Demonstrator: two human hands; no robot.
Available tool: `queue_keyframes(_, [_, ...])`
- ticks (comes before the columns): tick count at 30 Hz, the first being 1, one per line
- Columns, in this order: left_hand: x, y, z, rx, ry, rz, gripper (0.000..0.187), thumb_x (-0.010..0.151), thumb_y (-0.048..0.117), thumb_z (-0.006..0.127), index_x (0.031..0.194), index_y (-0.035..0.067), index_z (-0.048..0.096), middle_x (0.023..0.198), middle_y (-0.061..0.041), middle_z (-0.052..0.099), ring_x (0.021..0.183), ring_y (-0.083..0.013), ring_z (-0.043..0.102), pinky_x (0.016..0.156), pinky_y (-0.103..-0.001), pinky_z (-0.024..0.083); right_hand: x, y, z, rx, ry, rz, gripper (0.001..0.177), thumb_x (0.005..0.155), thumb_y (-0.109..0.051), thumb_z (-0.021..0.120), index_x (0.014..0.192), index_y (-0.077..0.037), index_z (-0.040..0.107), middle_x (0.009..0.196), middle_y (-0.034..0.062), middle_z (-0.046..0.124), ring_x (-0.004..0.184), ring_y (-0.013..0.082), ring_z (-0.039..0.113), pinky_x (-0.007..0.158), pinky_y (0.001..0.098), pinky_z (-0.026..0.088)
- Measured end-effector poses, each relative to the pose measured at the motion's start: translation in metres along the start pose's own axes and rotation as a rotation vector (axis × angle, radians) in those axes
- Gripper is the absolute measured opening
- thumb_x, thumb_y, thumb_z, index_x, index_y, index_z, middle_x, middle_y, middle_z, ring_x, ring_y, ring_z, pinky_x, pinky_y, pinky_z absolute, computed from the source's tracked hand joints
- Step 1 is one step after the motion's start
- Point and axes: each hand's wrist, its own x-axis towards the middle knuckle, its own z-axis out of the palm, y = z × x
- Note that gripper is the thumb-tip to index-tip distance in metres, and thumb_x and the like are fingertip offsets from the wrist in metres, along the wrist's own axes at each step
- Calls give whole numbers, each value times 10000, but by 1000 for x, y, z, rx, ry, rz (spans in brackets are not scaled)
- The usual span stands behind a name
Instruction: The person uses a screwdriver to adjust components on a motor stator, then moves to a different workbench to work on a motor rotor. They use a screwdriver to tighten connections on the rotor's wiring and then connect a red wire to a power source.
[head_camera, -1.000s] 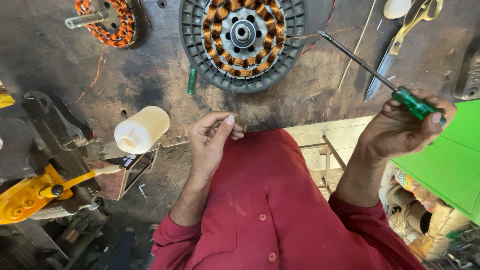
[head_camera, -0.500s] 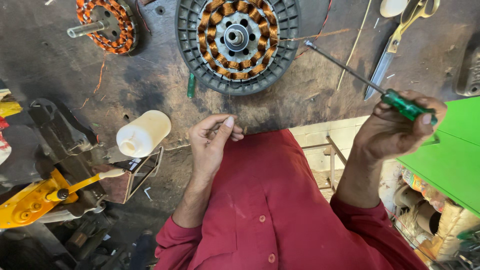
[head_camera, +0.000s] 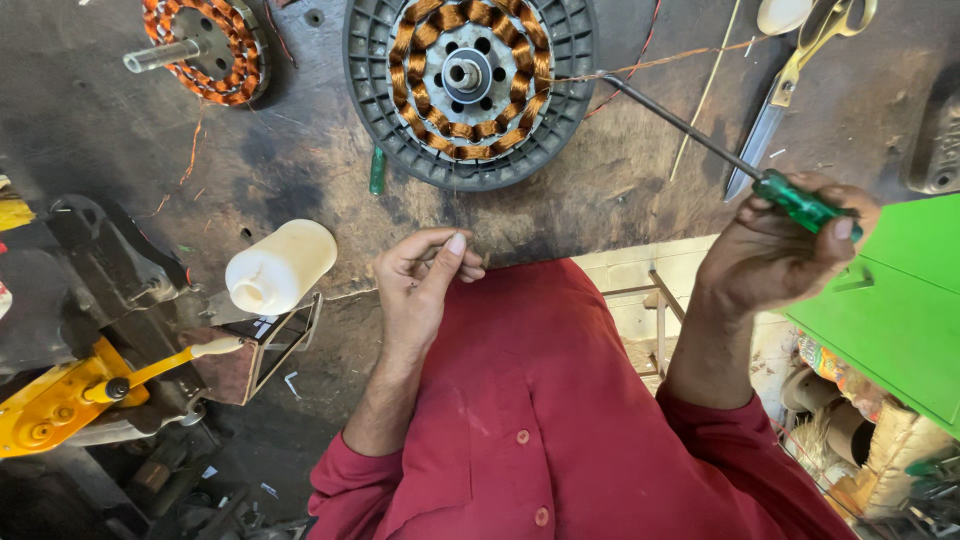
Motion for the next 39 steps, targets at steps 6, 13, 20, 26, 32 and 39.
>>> queue_keyframes(6, [0, -2, 1, -17, -25, 15, 192, 1029, 106, 655, 1115, -56, 709, 865, -134, 756, 744, -168, 740, 688, -292, 622, 4, -11, -18, 31, 39, 10, 128, 1023, -138, 630, 1091, -31, 628, 1018, 185, 725, 798, 268, 755, 619, 333, 629])
queue_keyframes(13, [-1, -3, 2, -26, -9, 7, 195, 1032, 110, 660, 1113, -61, 710, 866, -135, 753, 744, -169, 736, 693, -291, 615, 4, -14, -13, -29, 14, 9, 131, 1030, -160, 626, 1076, -37, 621, 1001, 193, 728, 740, 244, 746, 568, 313, 610])
queue_keyframes(20, [-1, -4, 1, -6, -13, 11, 194, 1036, 106, 651, 1119, -60, 709, 866, -136, 757, 740, -167, 739, 691, -285, 616, -1, -13, -10, -57, 47, 17, 160, 1052, -184, 633, 1108, -36, 611, 1003, 208, 719, 791, 278, 753, 603, 359, 615])
queue_keyframes(26, [0, -8, -5, 98, 35, 80, 298, 1005, 154, 679, 1234, -38, 672, 1083, -167, 747, 963, -215, 753, 844, -364, 646, 4, -23, -11, -38, 57, 25, 137, 1046, -173, 629, 1062, -40, 599, 948, 189, 707, 728, 262, 738, 560, 326, 599])
queue_keyframes(32, [18, 58, 9, 822, 338, 681, 512, 948, 221, 792, 1367, -8, 607, 1361, -189, 642, 1325, -318, 561, 1176, -496, 435, 14, -36, -9, 1, 109, 37, 156, 1041, -165, 628, 1046, -16, 582, 962, 193, 700, 720, 256, 726, 577, 321, 594])
queue_keyframes(39, [87, 117, 57, 876, 268, 867, 354, 940, 245, 884, 1146, 24, 700, 1055, -137, 724, 938, -326, 710, 833, -422, 563, 20, -53, -17, -14, 129, 25, 171, 1051, -169, 621, 1114, -15, 583, 990, 210, 702, 756, 268, 723, 594, 327, 587])
